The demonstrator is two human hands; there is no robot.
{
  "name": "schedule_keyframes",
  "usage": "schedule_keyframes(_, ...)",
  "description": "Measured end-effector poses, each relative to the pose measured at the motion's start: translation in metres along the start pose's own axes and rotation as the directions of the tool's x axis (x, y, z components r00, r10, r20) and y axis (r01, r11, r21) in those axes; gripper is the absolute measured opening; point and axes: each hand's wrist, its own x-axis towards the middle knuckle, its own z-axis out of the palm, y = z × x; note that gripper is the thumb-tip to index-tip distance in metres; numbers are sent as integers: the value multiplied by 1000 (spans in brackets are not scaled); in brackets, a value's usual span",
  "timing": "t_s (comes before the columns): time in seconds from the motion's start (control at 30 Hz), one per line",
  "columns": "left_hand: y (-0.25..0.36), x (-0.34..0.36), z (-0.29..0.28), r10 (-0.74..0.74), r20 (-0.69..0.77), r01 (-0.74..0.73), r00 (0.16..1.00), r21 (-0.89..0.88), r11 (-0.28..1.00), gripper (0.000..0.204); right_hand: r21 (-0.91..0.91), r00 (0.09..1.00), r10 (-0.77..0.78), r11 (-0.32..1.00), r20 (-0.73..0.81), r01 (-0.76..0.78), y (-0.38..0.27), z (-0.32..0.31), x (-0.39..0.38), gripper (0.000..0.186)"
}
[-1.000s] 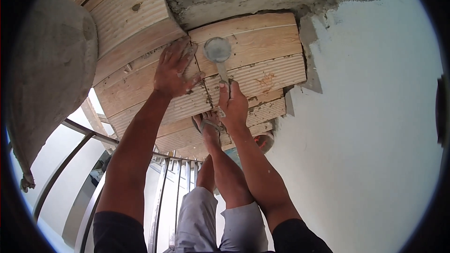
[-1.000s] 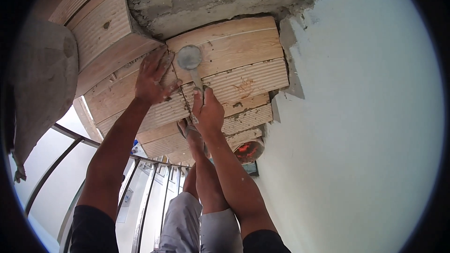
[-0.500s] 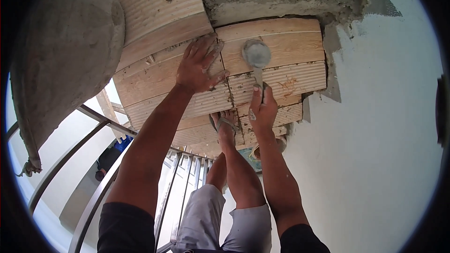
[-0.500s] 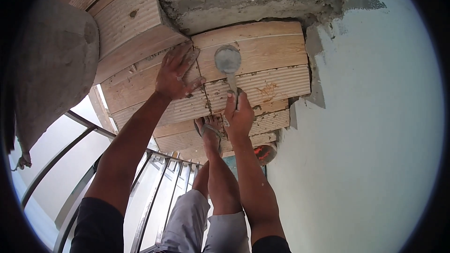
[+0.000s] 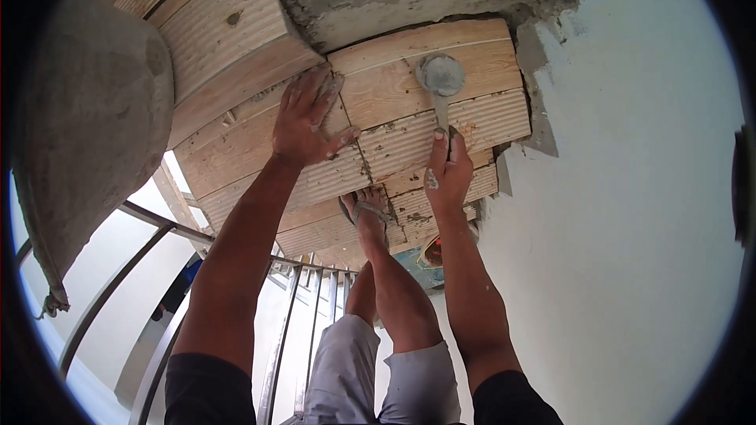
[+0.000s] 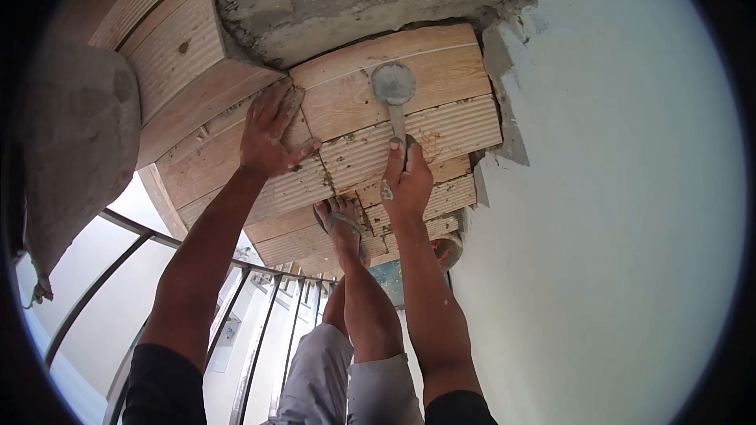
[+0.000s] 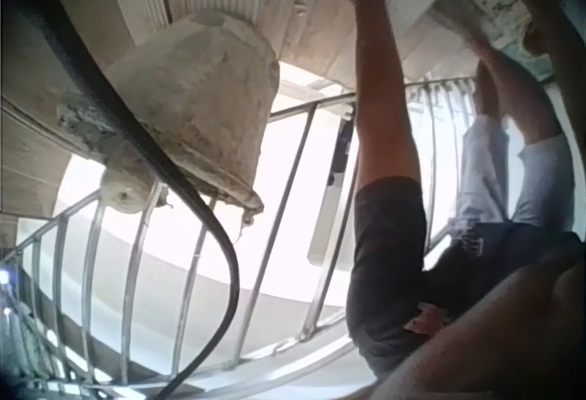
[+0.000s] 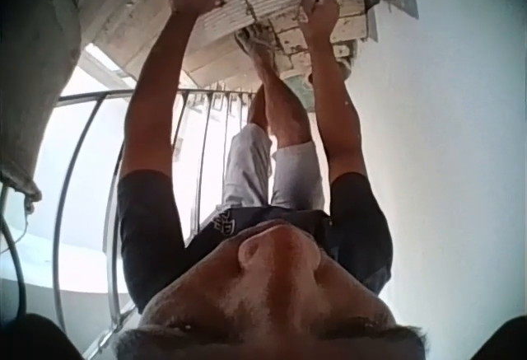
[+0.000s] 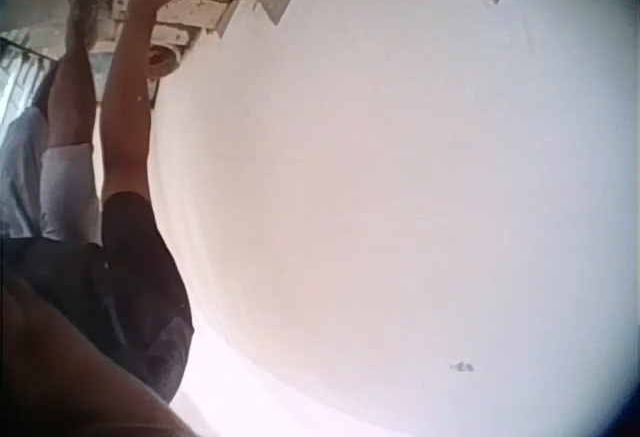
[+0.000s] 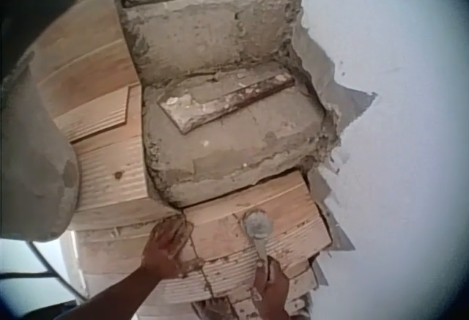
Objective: Applying mortar and placing tiles onto a concrete staircase.
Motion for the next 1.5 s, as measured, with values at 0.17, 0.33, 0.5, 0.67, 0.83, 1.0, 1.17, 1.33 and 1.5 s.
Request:
schedule_keyframes(0.17, -2, 0, 3, 36, -24, -35, 999, 16, 999, 92, -48, 999, -24, 999, -39, 23, -2, -1, 13, 32)
schedule_keyframes(0.33, -2, 1, 4, 38, -25, -37, 999, 46, 998, 94, -31, 998, -15, 999, -64, 13, -6, -7, 25, 33)
schedule_keyframes(0.5, -1, 1, 3, 18, 4, -18, 1000, 70, 997, 92, 65, 993, -48, 996, -106, 55, -6, -14, 40, 33)
schedule_keyframes(0.67, 1, 2, 0, 26, 12, -27, 1000, 58, 998, 93, 40, 994, 21, 999, -112, -16, 3, -21, 59, 34)
schedule_keyframes(0.83, 2, 2, 0, 30, 13, -30, 999, 49, 998, 94, 37, 987, -10, 999, -163, 16, 5, -22, 65, 35)
schedule_keyframes(1.0, -1, 4, -1, 40, 0, -40, 999, 46, 998, 93, 31, 994, 4, 1000, -113, 0, -4, -19, 62, 35)
schedule_keyframes(1.17, -2, 4, 0, 39, -6, -39, 999, 41, 998, 93, -39, 991, -79, 996, -111, 75, -9, -13, 59, 35)
schedule_keyframes(1.33, -2, 3, -1, 33, 6, -34, 999, 51, 998, 94, -179, 999, -36, 983, -41, 28, -9, -9, 59, 32)
schedule_keyframes(1.5, 0, 2, -1, 0, 20, -1, 1000, 46, 999, 93, -305, 992, -123, 945, 8, 119, -10, -6, 56, 28)
